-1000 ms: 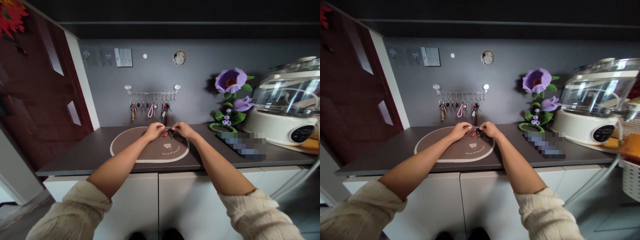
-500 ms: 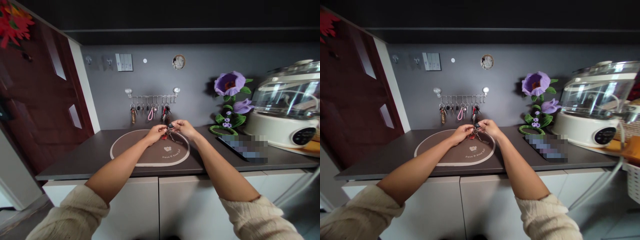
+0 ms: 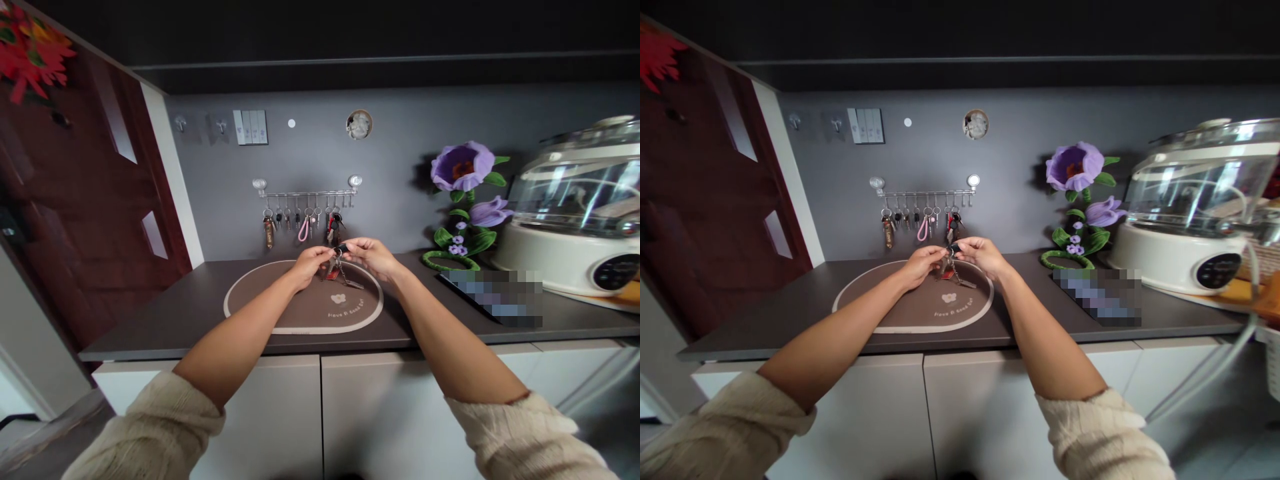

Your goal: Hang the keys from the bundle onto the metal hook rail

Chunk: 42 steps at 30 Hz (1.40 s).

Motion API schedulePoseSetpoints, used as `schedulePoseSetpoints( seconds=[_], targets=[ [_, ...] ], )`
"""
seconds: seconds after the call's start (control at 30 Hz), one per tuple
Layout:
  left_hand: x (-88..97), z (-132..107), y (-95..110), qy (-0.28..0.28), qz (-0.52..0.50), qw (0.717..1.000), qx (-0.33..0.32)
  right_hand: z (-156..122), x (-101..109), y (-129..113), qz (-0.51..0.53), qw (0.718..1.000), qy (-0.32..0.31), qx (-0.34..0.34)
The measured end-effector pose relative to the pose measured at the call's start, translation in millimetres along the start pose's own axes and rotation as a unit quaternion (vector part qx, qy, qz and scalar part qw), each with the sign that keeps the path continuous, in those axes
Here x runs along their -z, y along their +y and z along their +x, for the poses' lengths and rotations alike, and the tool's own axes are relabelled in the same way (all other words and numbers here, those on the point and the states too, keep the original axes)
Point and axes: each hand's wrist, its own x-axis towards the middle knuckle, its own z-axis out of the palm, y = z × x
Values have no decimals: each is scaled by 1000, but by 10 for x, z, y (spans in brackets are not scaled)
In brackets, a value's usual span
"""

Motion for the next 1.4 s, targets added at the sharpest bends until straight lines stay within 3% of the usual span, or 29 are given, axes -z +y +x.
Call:
schedulePoseSetpoints(
  seconds=[0.17,0.47,0.87,1.13,1.4],
  targets=[
    [42,23,68,19,-87,996,9,-19,3,-33,-3,1000,1,8],
    [37,35,76,4,-133,991,-4,-38,-66,2,-46,997,-55,-5],
    [-39,-8,75,4,-169,986,4,19,-125,100,-106,991,-10,79],
    [-38,4,36,16,-106,994,3,38,-109,119,-75,992,35,97],
    [20,42,-24,67,-8,998,-19,23,-106,71,-52,994,59,73]
  ],
)
